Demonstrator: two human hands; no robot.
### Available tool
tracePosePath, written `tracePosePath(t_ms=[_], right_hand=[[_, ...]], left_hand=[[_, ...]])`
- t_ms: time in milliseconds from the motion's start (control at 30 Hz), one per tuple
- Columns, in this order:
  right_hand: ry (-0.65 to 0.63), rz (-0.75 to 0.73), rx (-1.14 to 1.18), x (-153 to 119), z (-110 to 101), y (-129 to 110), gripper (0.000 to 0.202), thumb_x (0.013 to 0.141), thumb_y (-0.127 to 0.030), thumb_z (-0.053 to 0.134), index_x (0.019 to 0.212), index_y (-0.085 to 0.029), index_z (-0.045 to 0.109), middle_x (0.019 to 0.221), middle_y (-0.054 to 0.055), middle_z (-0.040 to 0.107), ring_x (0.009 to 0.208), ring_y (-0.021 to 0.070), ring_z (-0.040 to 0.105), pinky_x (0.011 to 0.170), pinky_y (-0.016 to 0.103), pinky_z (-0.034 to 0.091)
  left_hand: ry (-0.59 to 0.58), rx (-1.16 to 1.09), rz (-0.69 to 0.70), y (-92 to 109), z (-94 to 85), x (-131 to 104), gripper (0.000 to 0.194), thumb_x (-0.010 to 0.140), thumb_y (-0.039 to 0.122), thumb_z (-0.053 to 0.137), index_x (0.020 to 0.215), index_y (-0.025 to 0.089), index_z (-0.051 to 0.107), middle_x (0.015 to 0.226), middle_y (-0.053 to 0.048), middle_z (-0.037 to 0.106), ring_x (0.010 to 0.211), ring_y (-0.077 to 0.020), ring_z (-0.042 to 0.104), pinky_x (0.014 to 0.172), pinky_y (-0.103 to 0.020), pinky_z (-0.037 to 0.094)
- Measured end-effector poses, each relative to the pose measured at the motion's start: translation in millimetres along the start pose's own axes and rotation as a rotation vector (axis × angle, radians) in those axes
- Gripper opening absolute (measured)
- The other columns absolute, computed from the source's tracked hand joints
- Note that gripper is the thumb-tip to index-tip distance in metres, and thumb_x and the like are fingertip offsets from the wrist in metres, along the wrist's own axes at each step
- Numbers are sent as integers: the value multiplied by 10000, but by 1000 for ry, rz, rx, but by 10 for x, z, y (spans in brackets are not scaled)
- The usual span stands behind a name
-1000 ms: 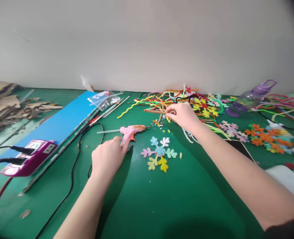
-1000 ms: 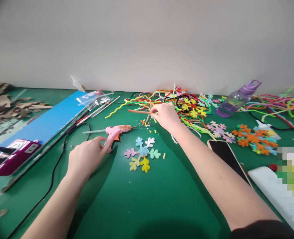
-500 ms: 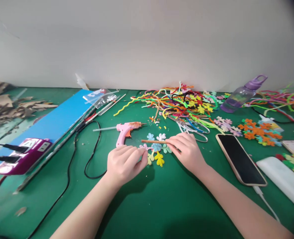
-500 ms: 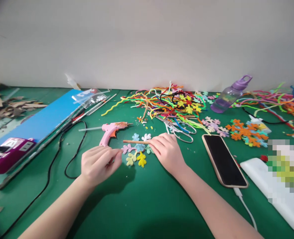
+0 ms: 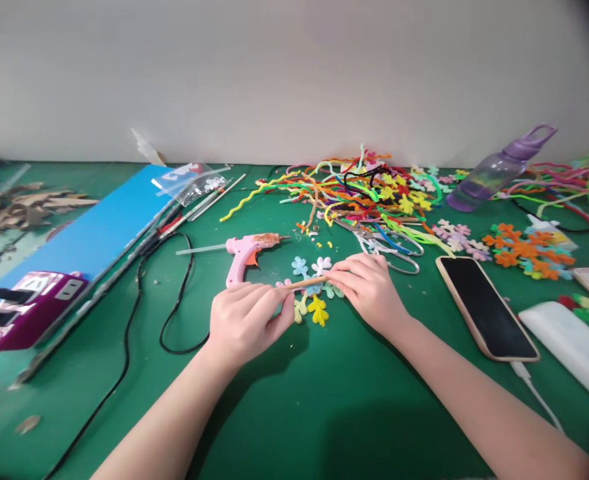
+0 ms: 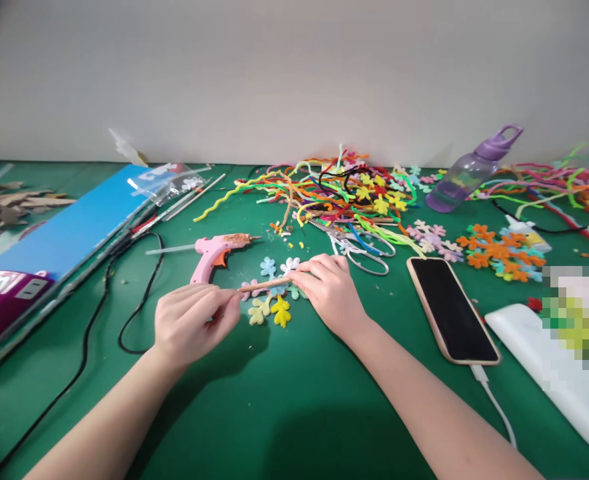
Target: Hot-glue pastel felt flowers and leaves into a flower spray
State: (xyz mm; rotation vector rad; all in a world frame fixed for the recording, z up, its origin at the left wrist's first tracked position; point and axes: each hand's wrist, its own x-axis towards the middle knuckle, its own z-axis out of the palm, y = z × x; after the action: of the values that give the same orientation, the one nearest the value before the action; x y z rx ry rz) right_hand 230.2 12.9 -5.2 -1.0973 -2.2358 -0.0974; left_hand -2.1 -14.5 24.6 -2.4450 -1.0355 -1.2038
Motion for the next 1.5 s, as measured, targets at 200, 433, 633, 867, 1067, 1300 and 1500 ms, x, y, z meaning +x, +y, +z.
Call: tracePosePath(t_ms=[200,433,633,867,1067,1300,1500], right_hand=[[-110,3,-6,2,6,-11,184,911,-209,540,1017,-252,684,906,8,709,865,153,583,766,339,329],[-136,-19,-33,-26,25,-11,208,916,-180,522,1035,-259,674,939,13,697,889,154,576,796,348,322],[-91,-26,-59,-26,1,-30,197,902,-161,541,1015,-254,672,934,0,698,877,152,587,815,355,325],[-4,19,-81,-41,-92,5,172,891,-177,563,998,-260,668,918,-1,703,851,147,593,798,348,327],[-94,10,-62,-62,-32,23,181,909,-187,540,1009,-265,669,936,-9,705,855,138,594,818,353,303],[-118,-9,-71,-49,-12,29,185,916,-194,528,990,-272,680,904,-7,702,832,135,579,831,354,293],[-119,-12,-73,-52,-3,24,196,915,-176,523,994,-265,680,909,-6,703,830,137,582,833,358,298]], left_hand=[[5,16,-24,-19,-39,29,127,758,75,619,685,164,566,495,44,554,416,-78,474,463,-211,413],[-8,39,-41,-41,-34,29,105,759,84,622,701,161,581,486,50,539,414,-77,461,462,-215,413],[-28,37,-44,-33,-34,33,110,756,80,621,692,160,580,487,46,542,413,-83,468,459,-222,417],[17,24,-29,-38,-40,45,131,733,58,633,684,163,572,486,49,538,417,-80,477,460,-215,436],[0,52,-48,-49,-19,23,126,753,79,615,680,171,569,475,57,522,405,-75,451,450,-212,417],[-15,51,-50,-42,-12,23,128,753,81,612,668,166,569,479,50,546,408,-77,473,458,-211,429],[-20,59,-50,-46,-14,27,127,770,97,596,672,173,572,474,56,535,402,-70,460,452,-204,418]])
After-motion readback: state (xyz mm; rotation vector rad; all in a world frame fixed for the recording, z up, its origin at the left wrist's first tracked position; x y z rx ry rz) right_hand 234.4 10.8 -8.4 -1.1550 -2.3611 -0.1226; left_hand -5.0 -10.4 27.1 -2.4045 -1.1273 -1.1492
